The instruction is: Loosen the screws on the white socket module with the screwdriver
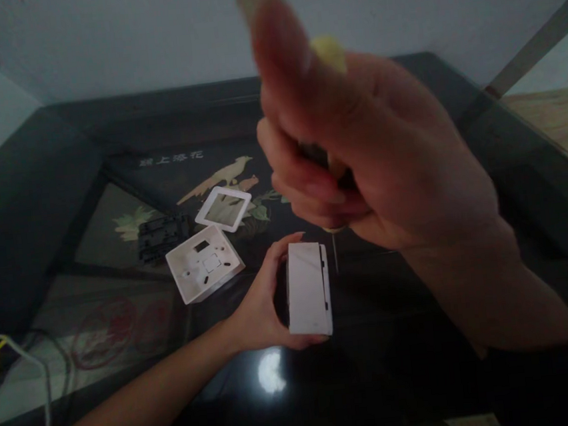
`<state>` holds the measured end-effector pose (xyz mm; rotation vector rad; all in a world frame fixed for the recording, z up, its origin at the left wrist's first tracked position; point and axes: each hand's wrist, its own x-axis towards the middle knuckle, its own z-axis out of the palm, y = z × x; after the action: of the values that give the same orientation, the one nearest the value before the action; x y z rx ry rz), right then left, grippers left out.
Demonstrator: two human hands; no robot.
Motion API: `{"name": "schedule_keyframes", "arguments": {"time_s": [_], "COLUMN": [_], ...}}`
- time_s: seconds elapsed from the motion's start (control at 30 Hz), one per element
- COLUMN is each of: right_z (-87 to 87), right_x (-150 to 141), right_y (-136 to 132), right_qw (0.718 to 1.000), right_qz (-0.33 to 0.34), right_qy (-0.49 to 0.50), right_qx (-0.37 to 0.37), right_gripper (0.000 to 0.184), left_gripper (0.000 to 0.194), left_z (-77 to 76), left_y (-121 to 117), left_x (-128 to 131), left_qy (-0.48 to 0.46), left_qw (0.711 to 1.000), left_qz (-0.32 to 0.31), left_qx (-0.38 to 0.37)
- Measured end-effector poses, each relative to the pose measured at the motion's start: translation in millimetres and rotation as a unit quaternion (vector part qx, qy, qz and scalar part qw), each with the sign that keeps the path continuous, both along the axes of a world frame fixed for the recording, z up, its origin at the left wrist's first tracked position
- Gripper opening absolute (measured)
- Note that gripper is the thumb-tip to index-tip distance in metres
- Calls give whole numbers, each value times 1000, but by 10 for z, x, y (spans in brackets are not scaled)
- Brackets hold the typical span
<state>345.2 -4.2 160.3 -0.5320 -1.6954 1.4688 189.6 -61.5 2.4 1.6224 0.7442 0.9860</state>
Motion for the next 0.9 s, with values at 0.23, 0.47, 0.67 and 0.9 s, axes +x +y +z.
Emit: {"name": "schedule_keyframes", "arguments": {"time_s": [0.23,0.47,0.67,0.9], "right_z": [-98,-177,-132,69], "right_x": [-38,-118,-143,-209], "right_y": [-29,-99,-126,-212], "right_qw": [992,986,991,983], "right_qz": [63,85,59,137], "right_qy": [107,128,91,69], "right_qx": [-30,-60,-78,-95], "right_gripper": [46,46,46,39], "left_gripper": [105,105,108,49], "left_z": [14,35,59,-161], "left_y": [-5,9,0,-32], "left_x": [-3,-5,-22,-88], "left_qy": [18,43,67,95], "left_qw": [1000,999,997,993], "left_qz": [2,15,29,-31], "left_qx": [-5,-17,-15,-69]}}
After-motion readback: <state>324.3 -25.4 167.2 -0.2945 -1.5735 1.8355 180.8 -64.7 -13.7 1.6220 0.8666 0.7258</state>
